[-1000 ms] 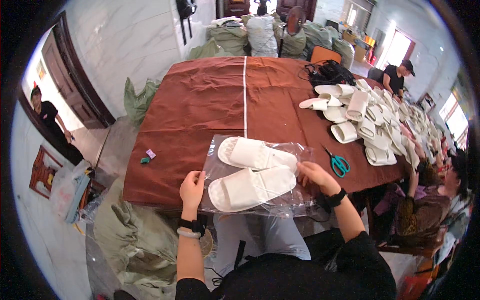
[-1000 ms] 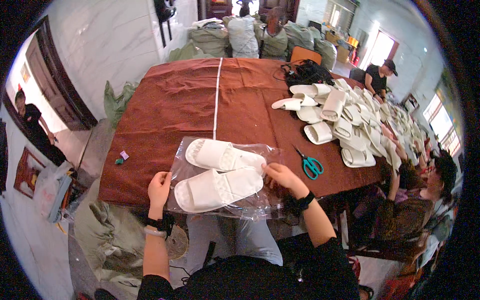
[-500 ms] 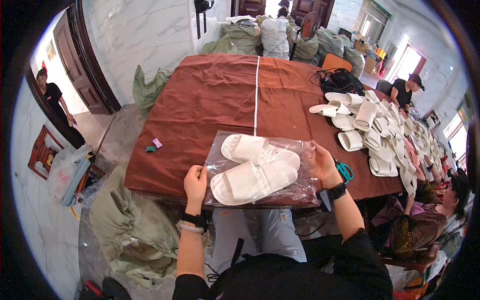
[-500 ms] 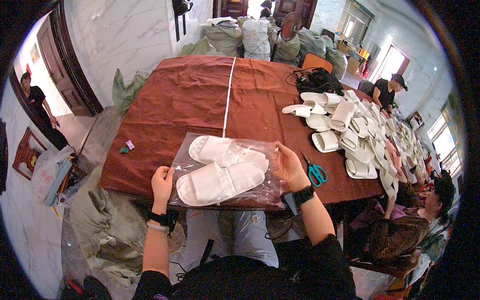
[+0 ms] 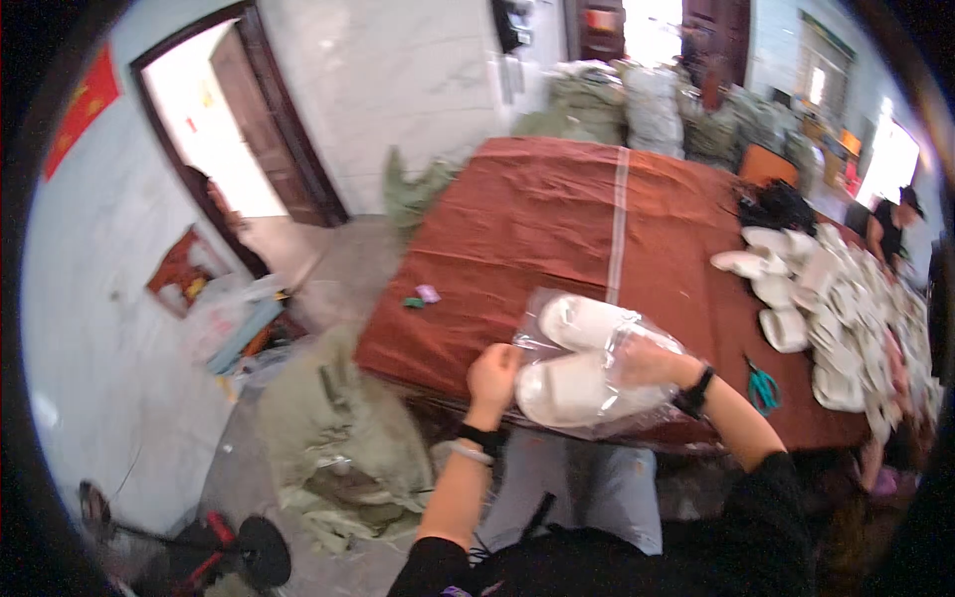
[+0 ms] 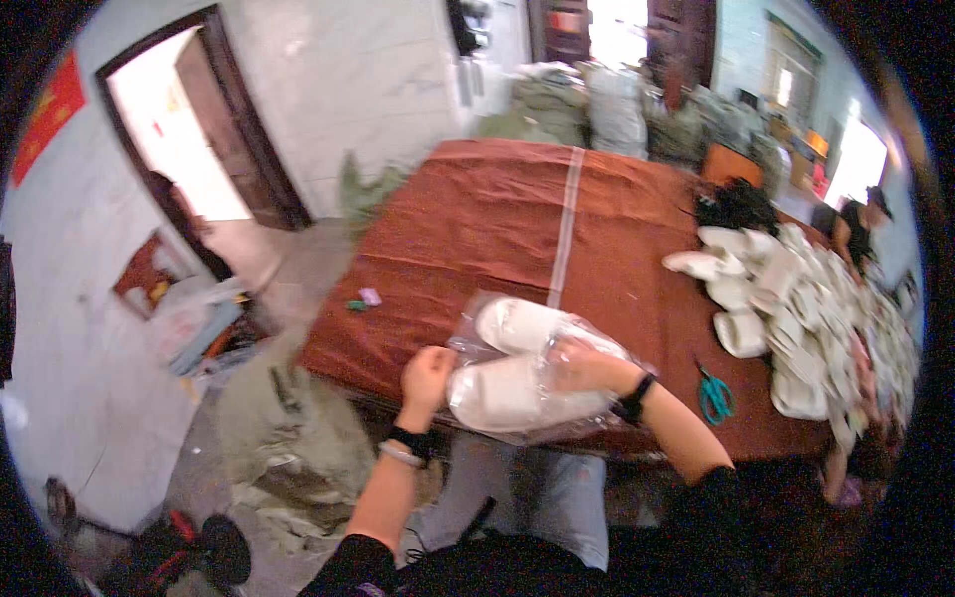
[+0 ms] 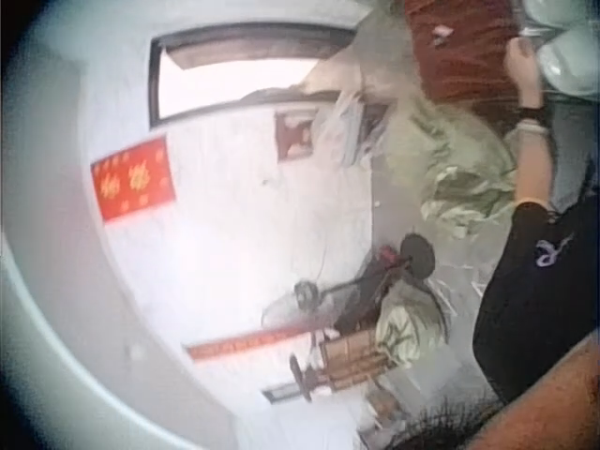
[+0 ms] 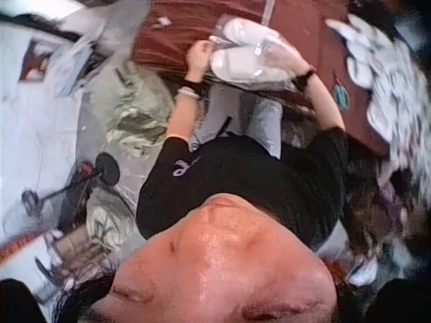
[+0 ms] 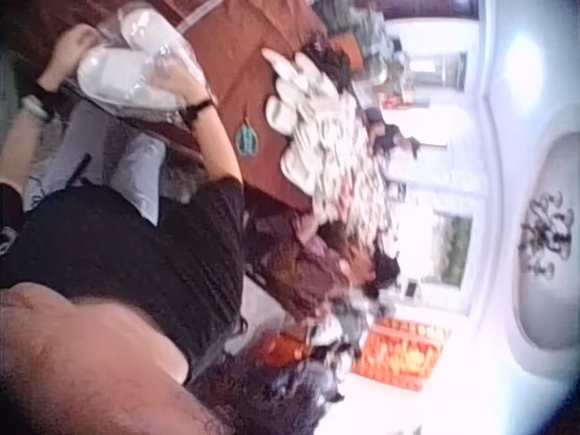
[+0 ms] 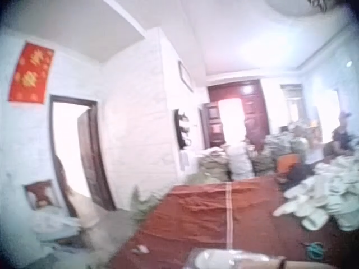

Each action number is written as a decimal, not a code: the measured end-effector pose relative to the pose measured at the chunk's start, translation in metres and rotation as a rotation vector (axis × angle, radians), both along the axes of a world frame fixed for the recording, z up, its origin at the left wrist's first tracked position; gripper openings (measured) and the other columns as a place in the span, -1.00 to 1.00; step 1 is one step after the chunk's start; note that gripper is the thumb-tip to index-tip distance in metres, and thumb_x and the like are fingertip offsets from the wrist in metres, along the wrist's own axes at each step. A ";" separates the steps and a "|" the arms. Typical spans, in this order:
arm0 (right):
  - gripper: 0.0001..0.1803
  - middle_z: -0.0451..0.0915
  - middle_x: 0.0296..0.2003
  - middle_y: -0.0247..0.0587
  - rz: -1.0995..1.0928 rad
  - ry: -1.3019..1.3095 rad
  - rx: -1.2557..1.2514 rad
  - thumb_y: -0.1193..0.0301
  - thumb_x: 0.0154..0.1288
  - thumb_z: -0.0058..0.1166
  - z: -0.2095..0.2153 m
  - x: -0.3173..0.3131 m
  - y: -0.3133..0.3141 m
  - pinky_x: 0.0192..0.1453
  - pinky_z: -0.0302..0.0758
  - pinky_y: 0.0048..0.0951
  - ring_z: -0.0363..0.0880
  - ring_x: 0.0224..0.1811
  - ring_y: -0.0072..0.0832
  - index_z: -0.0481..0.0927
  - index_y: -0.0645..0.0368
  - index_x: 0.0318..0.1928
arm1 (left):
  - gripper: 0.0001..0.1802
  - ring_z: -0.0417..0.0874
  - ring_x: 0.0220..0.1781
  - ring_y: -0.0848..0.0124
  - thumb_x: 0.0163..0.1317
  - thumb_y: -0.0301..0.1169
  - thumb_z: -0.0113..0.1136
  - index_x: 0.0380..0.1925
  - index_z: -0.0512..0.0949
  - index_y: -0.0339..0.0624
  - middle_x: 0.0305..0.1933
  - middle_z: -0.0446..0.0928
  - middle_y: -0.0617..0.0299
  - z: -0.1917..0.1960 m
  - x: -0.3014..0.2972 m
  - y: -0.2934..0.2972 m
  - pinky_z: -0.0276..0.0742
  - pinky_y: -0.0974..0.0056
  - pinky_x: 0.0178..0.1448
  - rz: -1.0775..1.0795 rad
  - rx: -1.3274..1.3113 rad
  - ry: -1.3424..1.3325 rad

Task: The person is trimming excess thread from manufactured white slippers using scissors and then packing them into clear plastic bags.

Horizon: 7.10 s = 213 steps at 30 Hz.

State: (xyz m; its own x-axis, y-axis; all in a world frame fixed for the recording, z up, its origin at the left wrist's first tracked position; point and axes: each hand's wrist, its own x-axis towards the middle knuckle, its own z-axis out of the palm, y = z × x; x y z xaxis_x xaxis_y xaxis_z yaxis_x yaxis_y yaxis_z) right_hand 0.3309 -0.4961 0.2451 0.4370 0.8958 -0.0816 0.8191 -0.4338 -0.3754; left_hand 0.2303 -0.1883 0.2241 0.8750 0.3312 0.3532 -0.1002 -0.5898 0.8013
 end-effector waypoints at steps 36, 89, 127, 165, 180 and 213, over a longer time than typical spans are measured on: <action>-0.85 0.55 -0.36 0.01 -0.902 0.245 0.723 0.42 0.14 0.03 0.005 -0.118 -0.070 -0.26 0.44 -0.21 0.52 -0.30 -0.04 0.54 0.21 -0.29 | -0.80 0.50 -0.44 0.61 0.25 -0.39 0.16 -0.40 0.55 -0.35 -0.49 0.55 0.31 0.036 -0.007 -0.011 0.40 0.46 -0.35 -0.206 -0.266 -0.072; -0.87 0.52 -0.31 -0.17 -1.164 -0.425 0.539 0.42 0.15 0.05 0.000 -0.121 -0.135 -0.33 0.44 -0.16 0.54 -0.37 -0.08 0.47 0.12 -0.27 | -0.75 0.55 -0.04 0.01 0.33 -0.53 -0.19 -0.08 0.27 -0.52 -0.04 0.39 -0.13 0.011 0.099 0.089 0.62 -0.01 0.05 0.170 -0.979 -0.233; -0.71 0.54 -0.13 -0.05 -0.913 -0.497 0.699 0.52 0.06 0.11 0.044 -0.103 -0.118 -0.02 0.48 -0.17 0.53 -0.12 -0.08 0.53 0.20 -0.13 | -0.16 0.13 0.35 -0.04 -0.01 -0.09 0.34 0.23 0.25 -0.22 0.30 0.18 -0.15 0.067 -0.062 -0.099 -0.03 -0.04 0.36 -0.588 0.507 -0.001; -0.28 0.47 -0.15 -0.19 -0.743 1.157 1.465 0.46 0.12 0.16 0.013 -0.245 -0.130 -0.38 0.39 -0.53 0.47 -0.40 -0.49 0.18 0.20 0.29 | -0.90 0.54 -0.20 0.30 -0.01 -0.41 0.11 -0.56 0.61 -0.05 -0.40 0.55 0.27 0.045 0.052 -0.212 0.32 0.19 -0.09 -0.574 1.349 -0.133; -0.34 0.41 -0.22 -0.30 -0.442 1.298 1.358 0.05 0.34 -0.02 0.006 -0.255 -0.087 -0.43 0.34 -0.59 0.38 -0.51 -0.60 0.18 0.13 0.31 | -0.87 0.57 -0.28 0.51 0.09 -0.52 0.28 -0.32 0.62 -0.30 -0.34 0.63 0.20 0.059 -0.040 -0.142 0.43 0.42 -0.17 -0.480 -0.132 -0.010; -0.64 0.33 -0.55 -0.41 -0.711 1.291 1.294 0.27 0.38 -0.03 0.024 -0.213 -0.021 -0.61 0.14 -0.64 0.23 -0.67 -0.69 0.38 0.17 0.09 | -0.88 0.56 -0.12 0.25 0.30 -0.56 -0.03 -0.18 0.41 -0.30 -0.18 0.52 0.01 0.089 -0.101 -0.049 0.50 0.19 0.07 -0.275 -0.822 -0.324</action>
